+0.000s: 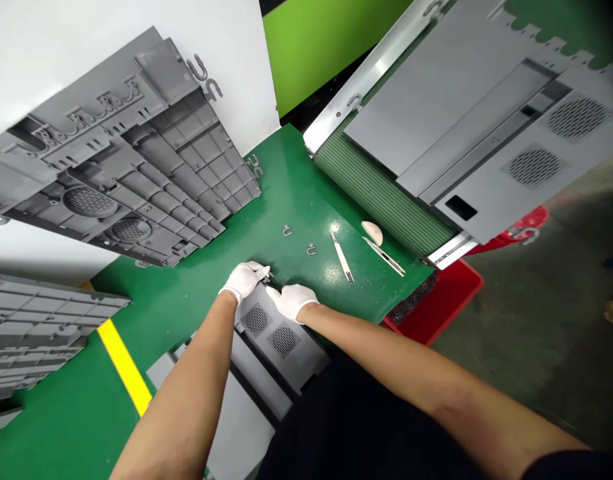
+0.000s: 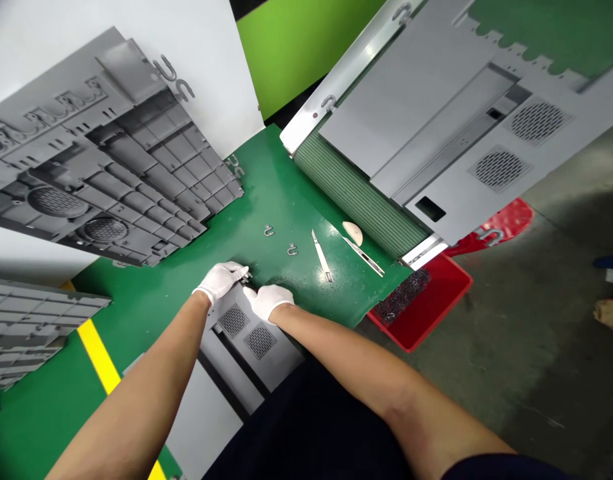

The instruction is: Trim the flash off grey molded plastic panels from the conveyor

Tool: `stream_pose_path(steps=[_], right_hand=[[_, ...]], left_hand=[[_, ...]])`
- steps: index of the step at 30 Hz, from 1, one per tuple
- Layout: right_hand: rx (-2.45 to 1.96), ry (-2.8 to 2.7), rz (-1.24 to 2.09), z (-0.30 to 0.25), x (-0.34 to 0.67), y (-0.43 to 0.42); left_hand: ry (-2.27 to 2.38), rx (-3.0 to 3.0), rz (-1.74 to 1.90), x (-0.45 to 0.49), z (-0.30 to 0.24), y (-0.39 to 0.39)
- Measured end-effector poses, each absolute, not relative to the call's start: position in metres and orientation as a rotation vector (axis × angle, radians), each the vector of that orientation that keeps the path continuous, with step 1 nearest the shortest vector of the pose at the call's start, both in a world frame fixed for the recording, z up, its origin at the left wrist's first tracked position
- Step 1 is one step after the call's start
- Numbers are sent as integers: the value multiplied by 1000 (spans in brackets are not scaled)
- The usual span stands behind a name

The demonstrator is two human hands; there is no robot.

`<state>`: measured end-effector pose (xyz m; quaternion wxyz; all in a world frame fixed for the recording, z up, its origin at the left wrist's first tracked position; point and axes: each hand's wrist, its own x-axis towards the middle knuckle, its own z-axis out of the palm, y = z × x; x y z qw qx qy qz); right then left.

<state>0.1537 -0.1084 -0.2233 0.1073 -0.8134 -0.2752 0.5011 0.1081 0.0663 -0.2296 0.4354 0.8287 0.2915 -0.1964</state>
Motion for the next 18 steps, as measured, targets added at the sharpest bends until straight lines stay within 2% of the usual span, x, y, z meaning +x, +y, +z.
stream_pose_path(steps=[11, 15, 18], right_hand=[[-2409, -922, 1387, -231, 152, -104], [-2414, -832, 1367, -225, 162, -120], [-2339, -671, 1369, -217, 167, -167]], left_hand=[[744, 1970, -457, 108, -236, 68], [876, 1907, -285, 104, -227, 73], [1088, 1983, -102, 108, -206, 61]])
